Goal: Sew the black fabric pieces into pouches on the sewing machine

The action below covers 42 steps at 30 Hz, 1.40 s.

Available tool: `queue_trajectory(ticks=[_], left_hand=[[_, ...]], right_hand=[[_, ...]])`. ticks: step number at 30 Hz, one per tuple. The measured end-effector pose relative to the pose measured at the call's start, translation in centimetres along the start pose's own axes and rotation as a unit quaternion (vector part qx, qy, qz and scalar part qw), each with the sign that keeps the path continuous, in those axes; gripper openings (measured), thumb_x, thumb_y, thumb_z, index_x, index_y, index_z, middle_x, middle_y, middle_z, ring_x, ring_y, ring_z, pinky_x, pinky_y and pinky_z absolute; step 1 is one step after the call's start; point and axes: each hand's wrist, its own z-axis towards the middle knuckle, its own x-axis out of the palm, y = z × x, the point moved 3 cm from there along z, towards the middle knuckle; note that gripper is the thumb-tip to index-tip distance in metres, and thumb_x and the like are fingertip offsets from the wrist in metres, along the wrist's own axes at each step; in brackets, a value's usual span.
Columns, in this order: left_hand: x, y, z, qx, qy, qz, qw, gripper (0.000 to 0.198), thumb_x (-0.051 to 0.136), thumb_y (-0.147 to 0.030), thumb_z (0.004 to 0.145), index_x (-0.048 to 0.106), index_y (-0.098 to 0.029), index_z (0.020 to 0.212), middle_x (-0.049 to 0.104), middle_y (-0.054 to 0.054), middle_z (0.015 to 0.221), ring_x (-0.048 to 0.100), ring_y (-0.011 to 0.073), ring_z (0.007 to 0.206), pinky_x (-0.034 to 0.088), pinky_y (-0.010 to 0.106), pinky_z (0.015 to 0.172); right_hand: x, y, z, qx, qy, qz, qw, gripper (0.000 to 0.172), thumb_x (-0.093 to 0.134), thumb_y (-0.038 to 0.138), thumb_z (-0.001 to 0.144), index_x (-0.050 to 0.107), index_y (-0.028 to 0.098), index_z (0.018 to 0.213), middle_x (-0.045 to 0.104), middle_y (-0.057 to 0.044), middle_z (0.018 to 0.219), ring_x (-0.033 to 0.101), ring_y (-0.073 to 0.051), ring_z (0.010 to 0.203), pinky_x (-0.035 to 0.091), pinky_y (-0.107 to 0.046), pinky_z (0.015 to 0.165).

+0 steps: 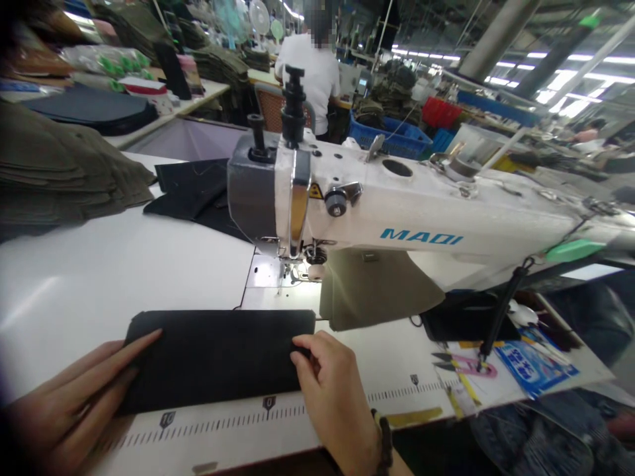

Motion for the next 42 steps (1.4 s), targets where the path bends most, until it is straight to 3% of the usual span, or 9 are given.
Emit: queue_trajectory(ticks=[5,15,22,31,39,42], left_hand=[[0.2,-0.3,0.4,-0.005,-0.039,0.028,0.999,0.043,0.033,-0.047,0.087,0.035,-0.034,0.128,0.051,0.003,0.116,0.054,0.026,0.102,0.038,0.046,0.097],[0.4,-0.3,0.7,0.004,-0.035,0.016,0.999,0.039,0.034,-0.045,0.087,0.042,-0.032,0.123,0.05,0.003,0.115,0.054,0.0245,0.101,0.04,0.045,0.095],[-0.7,-1.2,1.4,-0.005,-0.024,0.005,1.0,0.035,0.041,-0.046,0.085,0.053,-0.03,0.113,0.054,-0.001,0.109,0.06,0.0186,0.089,0.049,0.029,0.084],[-3.1,-4.4,2.6,-0.009,-0.008,-0.045,0.999,0.032,0.04,-0.035,0.085,0.06,-0.019,0.104,0.057,0.005,0.091,0.06,0.0139,0.071,0.051,0.021,0.061],[-3.2,-4.6,2.7,-0.043,0.026,-0.057,0.997,0.031,0.04,-0.028,0.085,0.059,-0.016,0.106,0.054,0.005,0.091,0.06,0.0152,0.075,0.052,0.026,0.068],[-3.3,-4.5,2.9,-0.043,0.049,-0.022,0.998,0.03,0.04,-0.026,0.085,0.06,-0.015,0.105,0.053,0.005,0.089,0.059,0.0145,0.071,0.052,0.027,0.066]], right_hand=[[0.0,-0.1,0.0,0.003,-0.015,-0.004,1.0,0.017,0.051,0.018,0.078,0.065,0.018,0.089,0.058,-0.001,0.067,0.051,-0.012,0.056,0.043,-0.022,0.055],[-0.1,-0.3,0.2,0.042,-0.001,-0.012,0.999,0.02,0.052,0.02,0.077,0.066,0.018,0.091,0.058,0.0,0.063,0.05,-0.012,0.053,0.042,-0.023,0.054],[-0.1,-0.3,0.6,0.046,0.007,-0.031,0.998,0.023,0.052,0.023,0.076,0.068,0.017,0.091,0.056,0.0,0.058,0.047,-0.012,0.05,0.04,-0.023,0.05],[0.1,-1.4,0.5,-0.002,0.001,-0.068,0.998,0.026,0.052,0.035,0.077,0.069,0.02,0.09,0.051,0.003,0.047,0.044,-0.012,0.04,0.035,-0.021,0.036],[0.2,-2.4,0.6,-0.037,0.027,-0.105,0.993,0.029,0.051,0.041,0.078,0.068,0.022,0.092,0.053,0.003,0.043,0.05,-0.013,0.038,0.038,-0.021,0.035],[0.1,-2.3,0.8,-0.055,0.022,-0.128,0.99,0.028,0.05,0.039,0.079,0.068,0.022,0.091,0.061,0.001,0.053,0.056,-0.015,0.044,0.044,-0.022,0.041]])
